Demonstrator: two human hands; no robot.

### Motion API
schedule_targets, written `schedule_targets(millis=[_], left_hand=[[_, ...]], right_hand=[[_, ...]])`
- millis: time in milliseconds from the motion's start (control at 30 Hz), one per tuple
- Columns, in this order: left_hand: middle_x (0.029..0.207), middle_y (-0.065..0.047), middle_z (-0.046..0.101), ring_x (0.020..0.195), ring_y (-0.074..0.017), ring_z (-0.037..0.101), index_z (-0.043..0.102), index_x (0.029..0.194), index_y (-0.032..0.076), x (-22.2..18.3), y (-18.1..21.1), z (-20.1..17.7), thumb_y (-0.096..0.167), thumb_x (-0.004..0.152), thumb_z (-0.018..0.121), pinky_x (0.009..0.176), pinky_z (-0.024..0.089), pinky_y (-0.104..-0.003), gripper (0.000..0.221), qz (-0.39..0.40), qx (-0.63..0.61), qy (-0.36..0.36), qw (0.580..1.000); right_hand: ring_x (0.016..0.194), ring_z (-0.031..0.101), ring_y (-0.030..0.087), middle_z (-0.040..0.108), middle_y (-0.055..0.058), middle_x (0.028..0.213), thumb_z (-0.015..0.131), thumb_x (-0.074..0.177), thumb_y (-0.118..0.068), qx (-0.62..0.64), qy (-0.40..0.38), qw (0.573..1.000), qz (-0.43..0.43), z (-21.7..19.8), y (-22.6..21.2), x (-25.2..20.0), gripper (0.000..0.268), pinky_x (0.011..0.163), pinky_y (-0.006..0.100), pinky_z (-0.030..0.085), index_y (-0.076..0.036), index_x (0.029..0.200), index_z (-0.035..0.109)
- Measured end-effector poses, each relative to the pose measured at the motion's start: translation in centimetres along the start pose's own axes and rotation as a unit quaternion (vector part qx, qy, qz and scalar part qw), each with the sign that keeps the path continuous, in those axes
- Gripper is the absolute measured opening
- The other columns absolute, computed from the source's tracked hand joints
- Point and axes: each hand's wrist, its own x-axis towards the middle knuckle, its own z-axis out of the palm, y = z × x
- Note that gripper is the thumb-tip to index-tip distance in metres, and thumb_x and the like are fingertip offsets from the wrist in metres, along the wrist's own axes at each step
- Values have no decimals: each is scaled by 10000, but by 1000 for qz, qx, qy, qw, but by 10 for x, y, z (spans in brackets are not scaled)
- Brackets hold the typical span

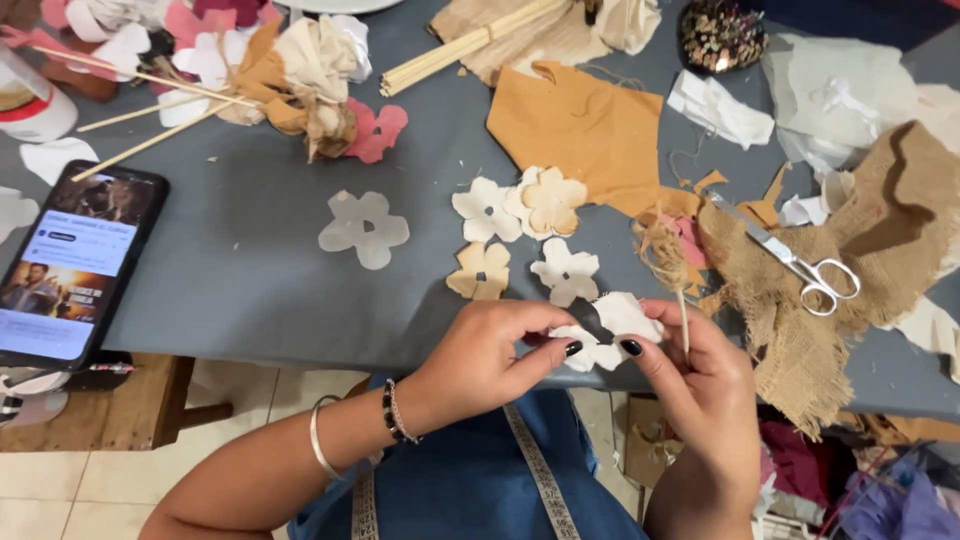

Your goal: Assembling decorative flowers by gluing fabric petals and burlap centers onto wooden sticks.

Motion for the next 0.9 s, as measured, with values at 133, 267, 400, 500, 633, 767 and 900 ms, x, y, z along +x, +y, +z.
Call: schedule_targets(millis=[133,267,400,500,633,767,900], left_hand=[[754,55,688,621,-85,583,736,958,154,-3,9,-7,262,963,649,602,450,-255,139,-66,-53,27,996],[879,-5,745,653,-120,622,757,1038,115,-11,5,-5,151,933,689,623,498,-263,131,-27,-34,95,995],[990,-30,699,812,-121,676,779,1087,139,-21,3,-7,17,930,666,711,524,-241,229,48,59,179,981],[1059,-31,612,869,-160,698,760,1117,152,-28,-7,-4,-3,928,767,729,571,-283,244,132,218,229,940],[979,-42,642,727,-181,677,749,1040,75,-29,-1,-4,22,932,804,637,574,-311,133,211,268,256,905],[953,-87,678,820,-204,714,729,1002,24,-34,2,-4,17,949,743,680,623,-349,54,245,268,251,897],[1034,-96,646,801,-218,685,680,1116,50,-39,-2,0,-70,904,813,748,720,-367,278,280,258,274,883]], right_hand=[[565,374,36,597,-54,749,726,926,-150,-71,7,997,-27,4,-2,2,305,554,183,351,-83,1222,687],[492,260,48,640,-15,981,681,934,-155,-97,-1,994,-39,3,-14,1,435,531,180,330,-106,1356,585],[907,636,150,640,43,960,448,1065,-261,-74,10,994,-76,4,-8,-15,375,836,296,503,-12,1281,627],[619,532,68,594,-34,759,476,1062,-155,-40,-10,995,-96,12,6,-29,246,556,205,427,-81,1182,678],[508,578,44,696,-27,734,495,1040,-207,-37,-64,995,-68,23,0,-37,259,508,200,469,-139,1162,714],[501,622,47,708,-25,708,509,1030,-221,-55,-76,995,-45,28,-1,-39,275,572,201,502,-136,1143,745],[496,654,30,748,-39,712,515,1022,-236,-73,-77,994,-29,27,2,-44,271,569,184,526,-164,1142,747]])
